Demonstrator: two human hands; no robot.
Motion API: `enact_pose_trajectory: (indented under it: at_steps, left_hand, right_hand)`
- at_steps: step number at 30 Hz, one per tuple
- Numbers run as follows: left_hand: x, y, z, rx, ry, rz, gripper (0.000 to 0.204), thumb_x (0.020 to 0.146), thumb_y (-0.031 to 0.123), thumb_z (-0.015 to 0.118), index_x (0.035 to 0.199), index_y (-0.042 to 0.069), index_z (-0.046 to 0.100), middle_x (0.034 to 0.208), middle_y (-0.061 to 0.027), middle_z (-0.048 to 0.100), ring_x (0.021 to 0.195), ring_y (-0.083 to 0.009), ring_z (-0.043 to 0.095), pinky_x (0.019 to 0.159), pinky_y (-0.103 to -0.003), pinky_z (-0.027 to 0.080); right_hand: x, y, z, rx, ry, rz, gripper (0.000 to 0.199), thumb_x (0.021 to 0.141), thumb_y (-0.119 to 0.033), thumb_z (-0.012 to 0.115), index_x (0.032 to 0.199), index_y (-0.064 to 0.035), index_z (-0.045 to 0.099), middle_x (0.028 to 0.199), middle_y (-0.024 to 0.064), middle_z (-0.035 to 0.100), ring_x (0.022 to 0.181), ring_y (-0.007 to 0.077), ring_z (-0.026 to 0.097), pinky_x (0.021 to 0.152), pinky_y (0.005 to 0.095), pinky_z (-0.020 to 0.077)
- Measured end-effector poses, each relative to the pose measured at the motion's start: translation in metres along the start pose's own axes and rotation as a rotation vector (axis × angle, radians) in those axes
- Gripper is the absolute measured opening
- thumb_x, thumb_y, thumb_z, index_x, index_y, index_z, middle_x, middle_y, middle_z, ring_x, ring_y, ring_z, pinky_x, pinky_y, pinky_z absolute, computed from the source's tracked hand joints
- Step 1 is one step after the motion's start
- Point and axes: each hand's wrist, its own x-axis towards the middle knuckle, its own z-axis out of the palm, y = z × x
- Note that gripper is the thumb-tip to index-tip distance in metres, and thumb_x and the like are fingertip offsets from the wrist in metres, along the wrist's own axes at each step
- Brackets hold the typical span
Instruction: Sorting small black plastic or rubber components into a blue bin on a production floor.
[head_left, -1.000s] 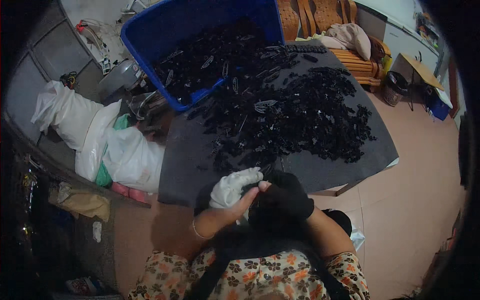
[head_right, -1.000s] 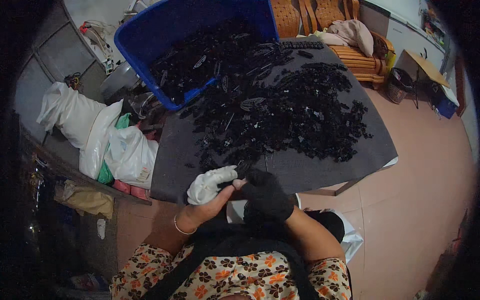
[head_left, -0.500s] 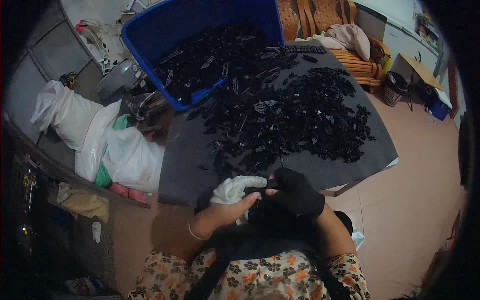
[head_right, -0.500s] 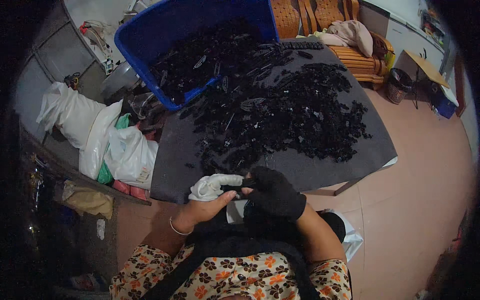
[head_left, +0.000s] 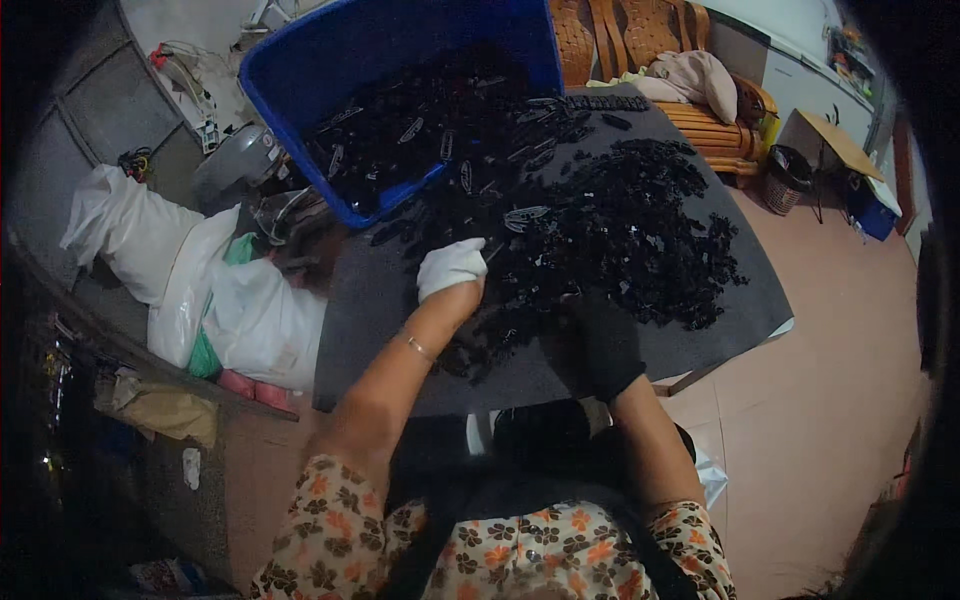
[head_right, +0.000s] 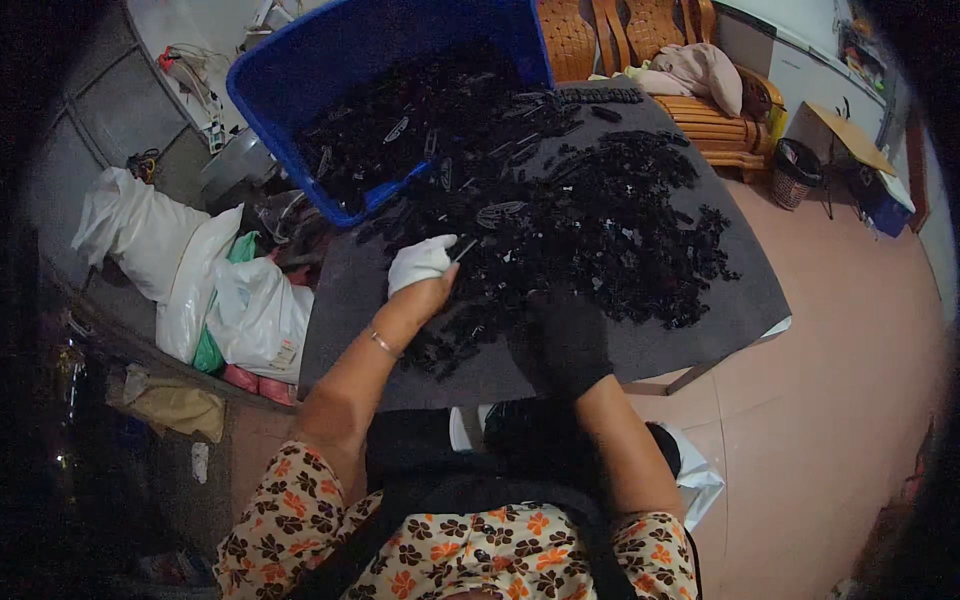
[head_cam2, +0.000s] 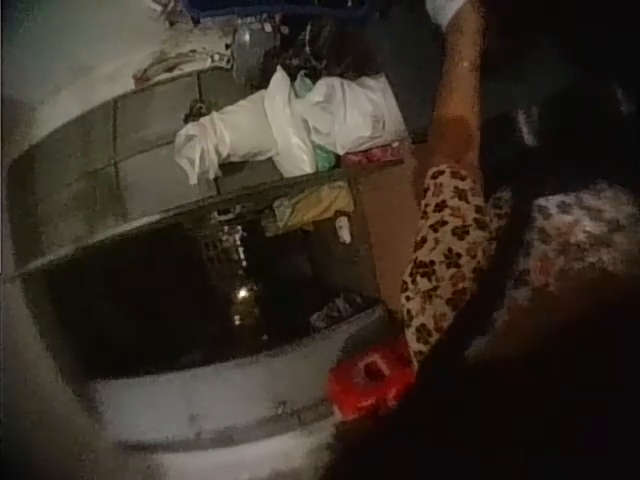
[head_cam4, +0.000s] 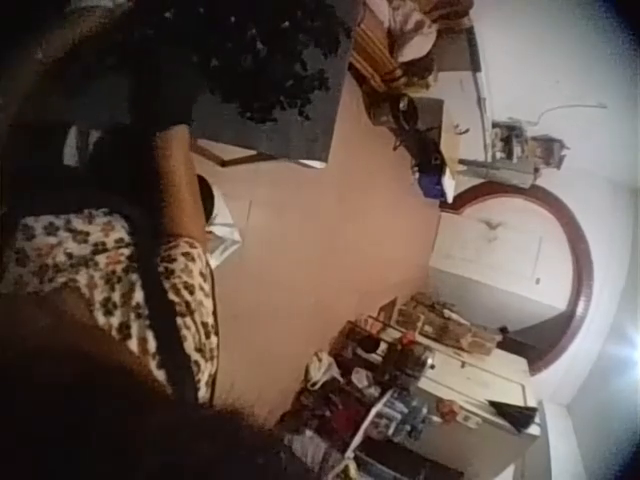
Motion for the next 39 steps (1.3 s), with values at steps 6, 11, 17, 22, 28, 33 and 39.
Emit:
enact_pose_trajectory:
  at_steps: [6,11,17,22,28,33,39]
  left_hand:
    - [-0.042,-0.012,-0.015,-0.367,0.135,0.272,0.029,0.078,0.008,0.063,0.106,0.004,0.059,0.099,-0.0138,0.063,0.088,-0.0264,0.063,0.076,-0.034,0.05]
    - [-0.074,0.004,-0.04,-1.035,-0.212,-0.046,0.03,0.086,-0.002,0.052,0.115,-0.004,0.049,0.109,-0.0123,0.058,0.088,-0.0172,0.063,0.064,-0.025,0.052]
    - [-0.094,0.024,-0.054,-1.052,-0.402,-0.013,0.029,0.086,-0.002,0.052,0.115,-0.003,0.05,0.109,-0.0111,0.058,0.086,-0.0148,0.062,0.067,-0.025,0.052]
    - [-0.1,0.03,-0.06,-1.024,-0.506,-0.044,0.03,0.086,0.004,0.057,0.114,-0.003,0.05,0.107,-0.011,0.059,0.086,-0.0132,0.059,0.071,-0.024,0.051]
    - [-0.102,0.029,-0.059,-1.018,-0.485,-0.066,0.029,0.086,0.008,0.06,0.112,-0.004,0.052,0.099,-0.0098,0.061,0.083,-0.0122,0.06,0.072,-0.024,0.05]
    - [-0.112,0.028,-0.057,-1.09,-0.496,0.006,0.026,0.086,0.007,0.06,0.11,-0.003,0.054,0.095,-0.0089,0.062,0.083,-0.0123,0.06,0.074,-0.026,0.05]
    - [-0.128,0.021,-0.05,-1.057,-0.439,0.113,0.022,0.087,0.007,0.059,0.106,-0.002,0.056,0.096,-0.0096,0.063,0.085,-0.0126,0.06,0.075,-0.026,0.05]
  right_hand:
    - [0.009,-0.014,-0.009,-0.017,-0.063,0.005,0.044,0.07,-0.023,0.063,0.109,-0.0029,0.055,0.097,0.0215,0.057,0.09,0.0372,0.056,0.072,0.048,0.046]
    - [0.008,-0.02,-0.021,0.2,-0.141,-0.017,0.034,0.072,-0.017,0.062,0.103,-0.0041,0.056,0.094,0.0179,0.058,0.089,0.034,0.056,0.072,0.0434,0.0467]
    - [-0.01,-0.028,-0.013,0.368,-0.041,-0.216,0.021,0.07,-0.009,0.063,0.09,-0.0056,0.056,0.088,0.0126,0.059,0.082,0.0315,0.058,0.067,0.0387,0.0473]
    - [-0.017,-0.024,-0.001,0.268,0.155,-0.414,0.023,0.067,-0.009,0.064,0.089,-0.0071,0.058,0.092,0.0098,0.061,0.078,0.03,0.057,0.065,0.0387,0.046]
    - [-0.015,-0.024,-0.005,0.222,0.104,-0.468,0.022,0.065,-0.007,0.066,0.086,-0.0049,0.059,0.091,0.0116,0.06,0.079,0.0311,0.057,0.067,0.0389,0.0465]
    - [-0.025,-0.022,0.003,0.855,-0.142,0.054,0.03,0.077,-0.015,0.068,0.102,0.0006,0.06,0.093,0.0171,0.063,0.082,0.0291,0.063,0.072,0.0348,0.0501]
    - [-0.022,-0.026,-0.018,0.871,-0.442,0.072,0.031,0.079,-0.013,0.068,0.104,0.0015,0.058,0.093,0.012,0.064,0.086,0.0175,0.061,0.076,0.0298,0.048]
